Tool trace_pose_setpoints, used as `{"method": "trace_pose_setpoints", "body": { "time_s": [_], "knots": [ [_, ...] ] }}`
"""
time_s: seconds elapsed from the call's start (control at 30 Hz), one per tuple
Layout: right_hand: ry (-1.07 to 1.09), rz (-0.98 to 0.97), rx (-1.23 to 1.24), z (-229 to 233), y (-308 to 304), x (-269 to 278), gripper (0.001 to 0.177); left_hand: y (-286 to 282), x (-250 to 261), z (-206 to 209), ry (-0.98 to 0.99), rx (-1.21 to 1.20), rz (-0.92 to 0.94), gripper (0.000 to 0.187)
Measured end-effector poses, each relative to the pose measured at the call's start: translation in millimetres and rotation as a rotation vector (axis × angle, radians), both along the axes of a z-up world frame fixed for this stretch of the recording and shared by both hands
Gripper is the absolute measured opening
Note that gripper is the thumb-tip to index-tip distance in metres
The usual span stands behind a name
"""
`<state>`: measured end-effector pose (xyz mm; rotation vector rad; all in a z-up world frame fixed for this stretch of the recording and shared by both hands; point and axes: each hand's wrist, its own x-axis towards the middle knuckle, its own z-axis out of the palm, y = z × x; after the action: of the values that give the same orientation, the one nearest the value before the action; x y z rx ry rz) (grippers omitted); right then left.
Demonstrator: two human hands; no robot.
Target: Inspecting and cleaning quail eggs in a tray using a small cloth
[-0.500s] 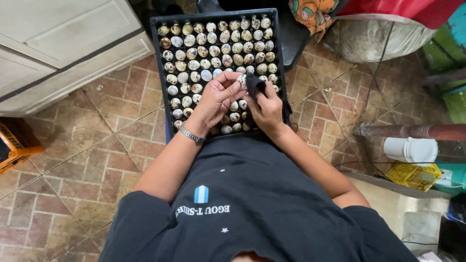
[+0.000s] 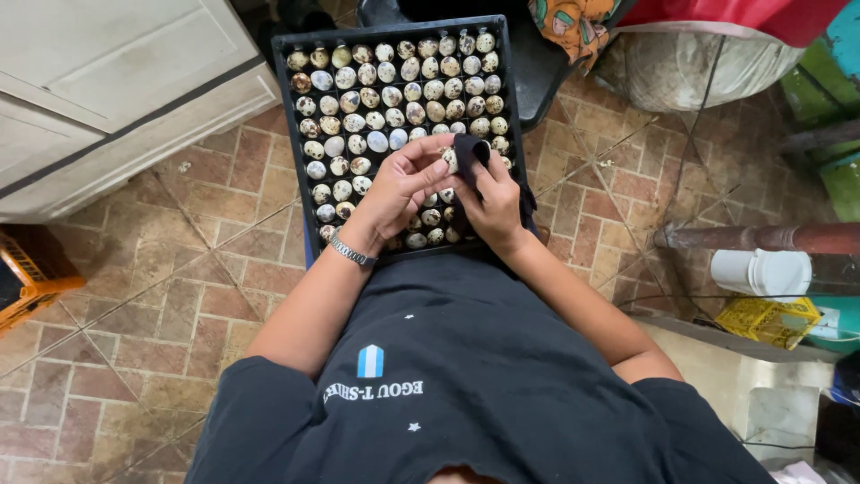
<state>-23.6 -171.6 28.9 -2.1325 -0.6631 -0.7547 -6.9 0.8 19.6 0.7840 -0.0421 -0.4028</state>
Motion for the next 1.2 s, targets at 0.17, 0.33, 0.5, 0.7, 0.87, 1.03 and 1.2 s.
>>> {"method": "trace_pose_setpoints", "body": {
  "time_s": [0.17,0.33,0.5,0.7,0.87,1.03,1.2],
  "knots": [
    [-0.048,-0.025,-0.009,-22,-10,2,0.023,-5,1,-13,0.027,0.022,-0.021,0.030],
    [-0.101,-0.045,0.025,-24,-7,-3,0.011,-6,3,-28,0.008,0.015,-0.047,0.029],
    [-0.030,0.030,0.048,-20,-12,0,0.008,-7,1,-22,0.048,0.003,0.006,0.034],
    [0.037,0.059,0.053,2,-3,-2,0.013,1,7,-8,0.032,-0.119,0.147,0.033],
    [0.056,0.048,0.035,-10,-5,-2,0.012,20,4,20,-0.033,-0.103,0.234,0.037],
    [0.055,0.004,0.052,-13,-9,-2,0.008,52,-3,37,-0.252,0.415,0.250,0.034],
    [0.054,-0.023,0.083,-11,-8,-3,0.005,70,-4,10,-0.733,1.289,0.294,0.026]
  ]
}}
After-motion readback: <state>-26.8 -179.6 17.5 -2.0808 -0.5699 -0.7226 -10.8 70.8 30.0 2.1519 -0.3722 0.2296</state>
